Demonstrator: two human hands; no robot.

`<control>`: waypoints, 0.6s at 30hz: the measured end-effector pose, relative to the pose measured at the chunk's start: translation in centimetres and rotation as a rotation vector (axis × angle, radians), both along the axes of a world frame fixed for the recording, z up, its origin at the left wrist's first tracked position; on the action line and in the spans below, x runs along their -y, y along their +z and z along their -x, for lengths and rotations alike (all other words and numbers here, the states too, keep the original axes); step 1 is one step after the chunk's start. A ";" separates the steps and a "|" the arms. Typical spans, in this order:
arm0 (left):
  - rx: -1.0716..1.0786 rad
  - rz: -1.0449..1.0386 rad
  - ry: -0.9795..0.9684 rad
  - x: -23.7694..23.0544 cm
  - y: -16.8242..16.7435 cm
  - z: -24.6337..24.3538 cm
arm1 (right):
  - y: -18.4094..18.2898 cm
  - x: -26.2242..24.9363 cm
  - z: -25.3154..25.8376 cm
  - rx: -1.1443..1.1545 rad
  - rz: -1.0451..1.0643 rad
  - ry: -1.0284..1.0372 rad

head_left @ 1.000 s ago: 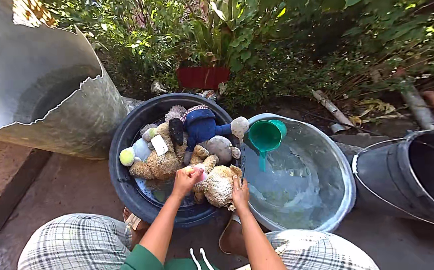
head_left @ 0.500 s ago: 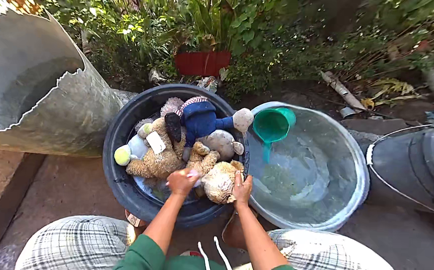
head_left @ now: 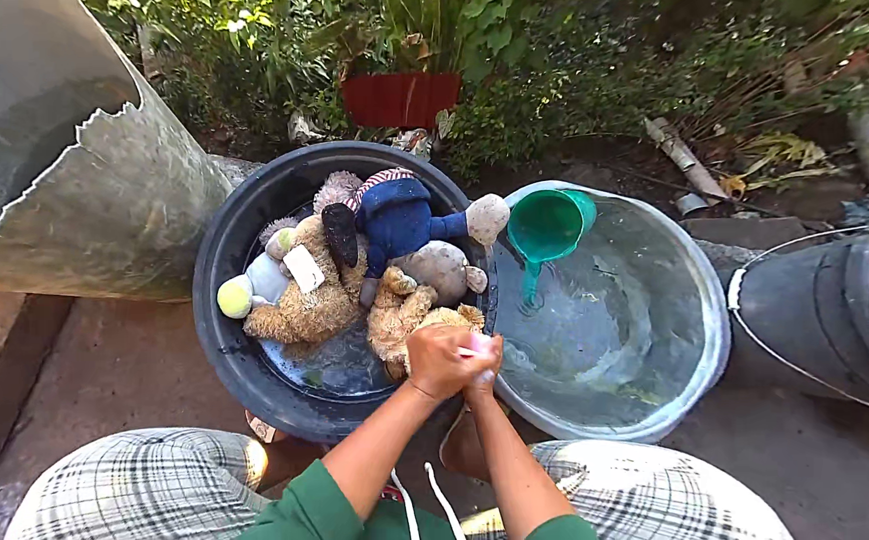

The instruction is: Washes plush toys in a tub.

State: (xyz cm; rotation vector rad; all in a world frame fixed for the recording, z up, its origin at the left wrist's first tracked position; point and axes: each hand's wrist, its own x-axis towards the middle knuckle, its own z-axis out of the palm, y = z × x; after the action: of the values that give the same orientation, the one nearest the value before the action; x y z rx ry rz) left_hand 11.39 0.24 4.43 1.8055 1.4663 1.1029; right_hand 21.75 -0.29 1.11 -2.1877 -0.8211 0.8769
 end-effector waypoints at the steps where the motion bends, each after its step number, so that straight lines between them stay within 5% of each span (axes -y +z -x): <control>1: 0.002 -0.009 -0.019 0.7 -1.1 -0.5 | 0.6 -0.1 -0.1 -0.009 0.045 0.004; 3: -0.204 0.335 -0.091 1.8 -4.2 2.4 | 0.9 -0.2 -0.2 -0.028 0.123 0.039; 5: -0.403 0.808 -0.114 0.2 -5.5 5.9 | -2.1 0.3 -0.3 0.062 -0.019 0.007; 6: -0.466 0.876 -0.099 -0.3 -5.3 6.6 | -2.8 0.7 -0.3 0.076 -0.055 0.002; 9: -0.298 0.481 -0.048 -0.9 -0.3 3.6 | -3.0 0.6 -0.4 0.068 -0.082 0.015; 11: -0.061 0.053 -0.041 -0.2 0.7 0.0 | -4.0 1.0 -0.8 0.069 -0.086 0.021; 12: -0.032 0.007 -0.060 0.3 0.1 -0.8 | -4.7 1.2 -1.0 0.080 -0.102 0.017; 16: -0.406 0.761 -0.114 0.7 -6.0 5.7 | -3.2 0.5 -0.6 0.055 -0.027 0.012; 18: -0.510 0.894 -0.071 0.4 -6.4 7.8 | -2.8 0.7 -0.6 0.064 -0.019 0.014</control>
State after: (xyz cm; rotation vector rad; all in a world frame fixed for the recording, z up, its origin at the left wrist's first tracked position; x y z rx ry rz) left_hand 3.58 -0.19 -1.93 1.4716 1.7535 -0.1241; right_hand 22.32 -1.00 -1.68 -2.2060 -0.8732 0.8066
